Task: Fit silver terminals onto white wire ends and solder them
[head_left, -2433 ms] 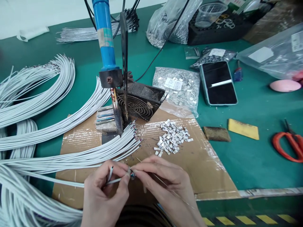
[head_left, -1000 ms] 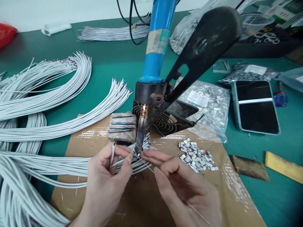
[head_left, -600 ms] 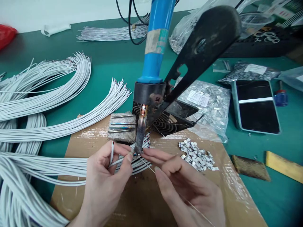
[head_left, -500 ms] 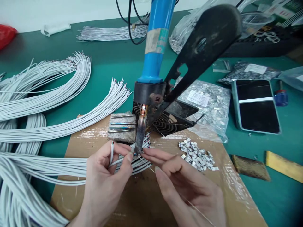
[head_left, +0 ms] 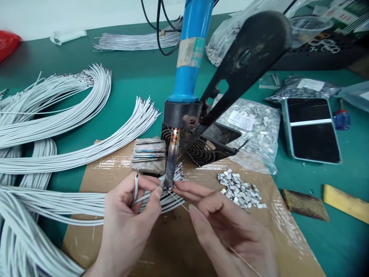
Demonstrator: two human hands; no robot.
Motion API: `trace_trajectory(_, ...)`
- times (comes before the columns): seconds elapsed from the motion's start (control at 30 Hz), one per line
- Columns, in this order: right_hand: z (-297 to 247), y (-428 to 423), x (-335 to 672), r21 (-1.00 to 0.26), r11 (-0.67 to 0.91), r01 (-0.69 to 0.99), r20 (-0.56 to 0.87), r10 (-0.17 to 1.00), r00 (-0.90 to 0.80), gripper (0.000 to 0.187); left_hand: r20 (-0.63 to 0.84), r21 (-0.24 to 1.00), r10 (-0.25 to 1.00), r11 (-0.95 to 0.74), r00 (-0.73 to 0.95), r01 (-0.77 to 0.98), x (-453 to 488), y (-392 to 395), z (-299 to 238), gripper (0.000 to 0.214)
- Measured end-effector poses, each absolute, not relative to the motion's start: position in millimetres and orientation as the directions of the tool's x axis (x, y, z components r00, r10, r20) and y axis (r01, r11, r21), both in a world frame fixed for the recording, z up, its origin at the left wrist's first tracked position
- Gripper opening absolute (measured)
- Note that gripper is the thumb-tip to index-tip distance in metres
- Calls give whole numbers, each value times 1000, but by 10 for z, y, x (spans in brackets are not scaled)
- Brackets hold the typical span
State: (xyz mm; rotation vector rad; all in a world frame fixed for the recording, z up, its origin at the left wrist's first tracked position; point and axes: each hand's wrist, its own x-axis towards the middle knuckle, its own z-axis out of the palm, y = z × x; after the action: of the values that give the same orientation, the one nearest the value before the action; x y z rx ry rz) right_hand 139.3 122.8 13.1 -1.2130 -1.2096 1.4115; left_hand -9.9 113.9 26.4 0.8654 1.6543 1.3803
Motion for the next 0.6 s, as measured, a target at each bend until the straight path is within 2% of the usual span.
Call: trace_trajectory(0.6,146,1211,1405,-990,-142,-8,-140,982,-128,24,-151,986,881,169,-449,0,-115,1124,258,19)
